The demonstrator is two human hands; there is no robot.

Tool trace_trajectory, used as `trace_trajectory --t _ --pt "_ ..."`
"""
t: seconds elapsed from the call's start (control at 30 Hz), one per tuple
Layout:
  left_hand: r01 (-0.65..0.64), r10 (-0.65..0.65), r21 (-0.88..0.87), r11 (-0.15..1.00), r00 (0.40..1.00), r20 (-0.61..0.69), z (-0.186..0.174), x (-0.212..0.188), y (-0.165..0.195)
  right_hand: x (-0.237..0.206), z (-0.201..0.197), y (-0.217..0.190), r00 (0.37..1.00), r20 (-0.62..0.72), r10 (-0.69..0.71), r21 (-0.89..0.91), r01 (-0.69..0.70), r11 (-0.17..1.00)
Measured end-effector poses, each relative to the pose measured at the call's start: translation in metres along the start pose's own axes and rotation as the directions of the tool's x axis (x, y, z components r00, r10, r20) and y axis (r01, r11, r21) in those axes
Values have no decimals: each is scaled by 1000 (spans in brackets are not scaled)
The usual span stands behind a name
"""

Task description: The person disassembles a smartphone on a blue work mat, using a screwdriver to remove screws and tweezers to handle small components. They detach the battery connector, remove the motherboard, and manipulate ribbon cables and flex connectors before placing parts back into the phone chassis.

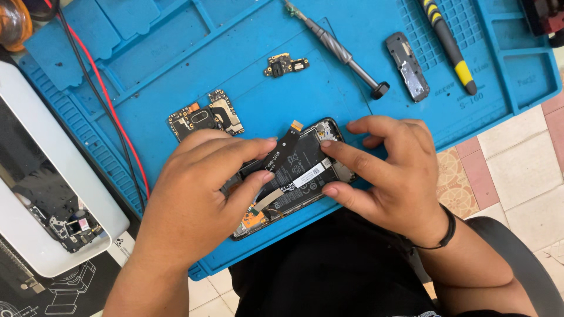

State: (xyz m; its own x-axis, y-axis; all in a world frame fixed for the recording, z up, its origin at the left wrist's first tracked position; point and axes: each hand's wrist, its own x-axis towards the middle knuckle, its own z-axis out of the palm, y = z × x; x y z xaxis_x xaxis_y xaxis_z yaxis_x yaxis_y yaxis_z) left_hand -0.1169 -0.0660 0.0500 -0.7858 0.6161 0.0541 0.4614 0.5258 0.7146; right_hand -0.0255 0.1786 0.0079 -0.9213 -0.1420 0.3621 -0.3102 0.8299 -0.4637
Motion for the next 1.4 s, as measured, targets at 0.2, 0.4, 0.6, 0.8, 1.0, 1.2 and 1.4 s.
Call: trace_trajectory --t 0.2,0.4,0.6,0.8,1.0,1.2,1.4 --pt "2 -2 -13 1000 1000 3 0 -1 0 -5 1 2 996 -56 74 85 -69 994" --pt "12 -11 -23 1000 1000 19 -1 0 0 -9 2 4 993 -79 91 103 -82 991" --pt "32 -31 -47 998 999 21 -1 0 -1 -12 3 2 978 -114 176 96 -165 982" --pt "5 -5 -69 998 1000 2 -1 1 -1 -13 -4 -3 948 -127 293 149 -274 950" --pt "-2 7 -79 997 998 62 -3 -1 3 -15 -16 -6 942 -93 322 183 -302 936" --pt "13 -9 -33 999 994 110 -2 -3 4 -15 -15 -6 955 -60 290 153 -279 948" --pt "-55 57 -97 994 998 22 -9 -7 2 -12 -19 -10 967 -54 247 105 -241 965"
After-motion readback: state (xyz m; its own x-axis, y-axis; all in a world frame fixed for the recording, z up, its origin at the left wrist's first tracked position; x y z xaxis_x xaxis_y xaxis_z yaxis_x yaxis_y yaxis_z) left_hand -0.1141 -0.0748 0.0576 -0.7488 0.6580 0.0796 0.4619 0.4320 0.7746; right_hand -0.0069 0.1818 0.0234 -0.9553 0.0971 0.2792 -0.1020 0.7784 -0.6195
